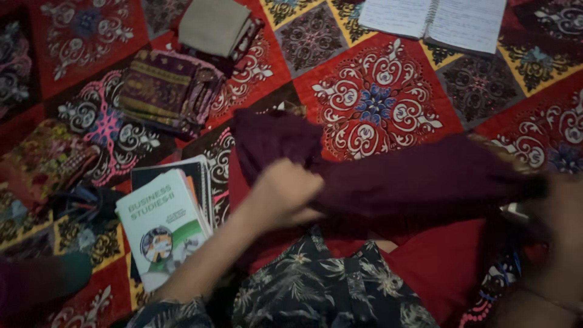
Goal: The person irons a maroon cloth laid on a patterned floor, smoothing it with an iron and hands, then folds it into a compact rectangle.
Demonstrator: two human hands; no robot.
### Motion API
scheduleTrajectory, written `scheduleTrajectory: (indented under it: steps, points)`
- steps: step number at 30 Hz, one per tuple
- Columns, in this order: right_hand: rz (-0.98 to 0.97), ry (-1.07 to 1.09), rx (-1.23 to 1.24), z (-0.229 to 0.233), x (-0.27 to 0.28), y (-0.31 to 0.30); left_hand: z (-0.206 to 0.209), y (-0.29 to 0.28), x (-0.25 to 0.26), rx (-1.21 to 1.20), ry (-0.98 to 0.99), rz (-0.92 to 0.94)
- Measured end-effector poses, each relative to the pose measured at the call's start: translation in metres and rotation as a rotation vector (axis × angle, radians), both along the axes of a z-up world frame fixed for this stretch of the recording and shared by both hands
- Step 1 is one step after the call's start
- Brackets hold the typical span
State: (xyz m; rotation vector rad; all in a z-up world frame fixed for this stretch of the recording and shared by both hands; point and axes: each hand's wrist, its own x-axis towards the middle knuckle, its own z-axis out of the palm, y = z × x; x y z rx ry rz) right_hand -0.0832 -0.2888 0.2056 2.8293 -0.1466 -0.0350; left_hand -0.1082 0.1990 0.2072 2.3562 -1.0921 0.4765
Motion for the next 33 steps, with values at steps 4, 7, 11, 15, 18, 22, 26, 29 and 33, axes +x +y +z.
scheduleTrajectory:
  steps: [4,7,11,15,18,22,26,29,33]
  points:
    - [0.382,0.091,0.59,-0.051,0.024,0.089,-0.031,-0.033,-0.045,0.049,0.309,0.115]
    - [0.457,0.388,0.959,-0.079,0.019,0.169,-0.059,-0.044,-0.033,0.083,0.337,0.506]
    - [0.557,0.407,1.122,-0.092,0.011,0.238,-0.077,-0.04,-0.008,0.147,0.306,0.751]
    - [0.353,0.402,1.298,-0.103,0.012,0.275,-0.077,-0.034,-0.012,0.065,0.262,0.664]
    - [0.241,0.491,1.688,-0.104,0.017,0.285,-0.053,-0.016,-0.018,-0.155,0.443,0.45]
    - [0.574,0.534,2.078,-0.092,0.009,0.3,-0.015,0.02,-0.039,-0.514,0.754,0.227]
    - [0.942,0.862,1.726,-0.095,-0.018,0.346,-0.004,0.04,-0.042,-0.793,0.523,0.482]
    - [1.274,1.132,1.505,-0.086,-0.034,0.357,-0.02,0.055,-0.029,-0.5,0.468,0.78]
    - [0.717,1.102,1.744,-0.095,-0.013,0.342,-0.078,0.064,-0.024,-0.285,0.245,0.904]
